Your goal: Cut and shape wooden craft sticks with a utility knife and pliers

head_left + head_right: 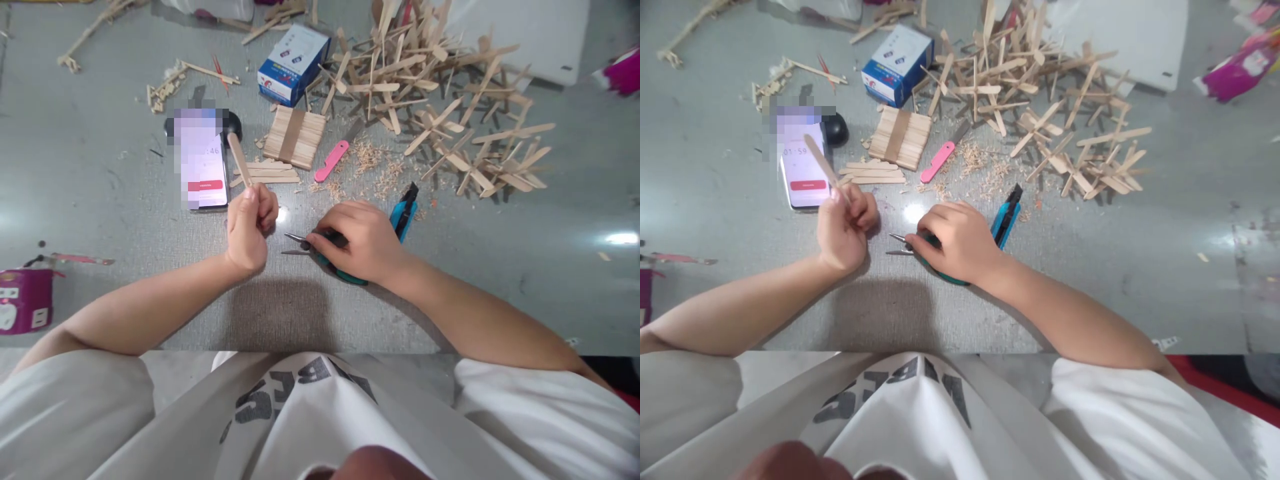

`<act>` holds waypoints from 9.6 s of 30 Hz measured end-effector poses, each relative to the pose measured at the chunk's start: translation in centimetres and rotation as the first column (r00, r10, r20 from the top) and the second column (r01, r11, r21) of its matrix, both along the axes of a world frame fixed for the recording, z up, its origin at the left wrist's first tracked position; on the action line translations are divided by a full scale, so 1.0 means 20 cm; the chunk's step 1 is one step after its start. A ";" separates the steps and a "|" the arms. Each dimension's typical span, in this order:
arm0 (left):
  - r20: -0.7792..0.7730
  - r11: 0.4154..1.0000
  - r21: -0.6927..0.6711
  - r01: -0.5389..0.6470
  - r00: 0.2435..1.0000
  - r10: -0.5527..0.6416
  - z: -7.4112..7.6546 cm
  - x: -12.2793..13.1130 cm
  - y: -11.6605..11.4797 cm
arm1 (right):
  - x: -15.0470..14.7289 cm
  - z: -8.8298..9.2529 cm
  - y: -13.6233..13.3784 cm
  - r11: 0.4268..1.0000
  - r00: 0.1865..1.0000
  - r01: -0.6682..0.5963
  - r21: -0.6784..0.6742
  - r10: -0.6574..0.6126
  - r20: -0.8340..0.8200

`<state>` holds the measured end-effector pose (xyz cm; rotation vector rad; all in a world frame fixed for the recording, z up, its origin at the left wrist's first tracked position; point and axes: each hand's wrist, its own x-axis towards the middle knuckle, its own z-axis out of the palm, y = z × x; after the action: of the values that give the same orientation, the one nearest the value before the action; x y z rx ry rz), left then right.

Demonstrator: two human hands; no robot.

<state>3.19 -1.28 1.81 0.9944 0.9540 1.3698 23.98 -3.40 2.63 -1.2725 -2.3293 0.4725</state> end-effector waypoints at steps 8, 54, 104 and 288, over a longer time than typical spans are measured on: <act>-0.083 0.987 0.098 0.123 0.990 -0.115 -0.01 -0.03 -0.05 | -0.17 0.05 0.23 0.993 0.986 0.055 0.107 -0.071 0.153; -0.552 0.954 0.294 0.058 0.825 0.120 -0.05 -0.05 -0.03 | -0.05 0.00 0.11 0.997 0.768 -0.068 0.019 0.065 -0.637; -0.617 0.810 0.445 0.381 0.786 -0.031 0.03 -0.08 -0.04 | -0.05 -0.14 0.02 0.948 0.885 0.045 0.316 0.108 -0.452; -0.442 0.782 0.621 0.048 0.846 0.300 -0.15 -0.15 0.08 | 0.51 -0.07 -0.24 0.731 0.728 0.580 0.360 -0.663 0.176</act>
<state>0.18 0.40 -1.22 1.9116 0.9938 1.6092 34.26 -8.12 1.21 -1.9606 -1.8857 -0.2927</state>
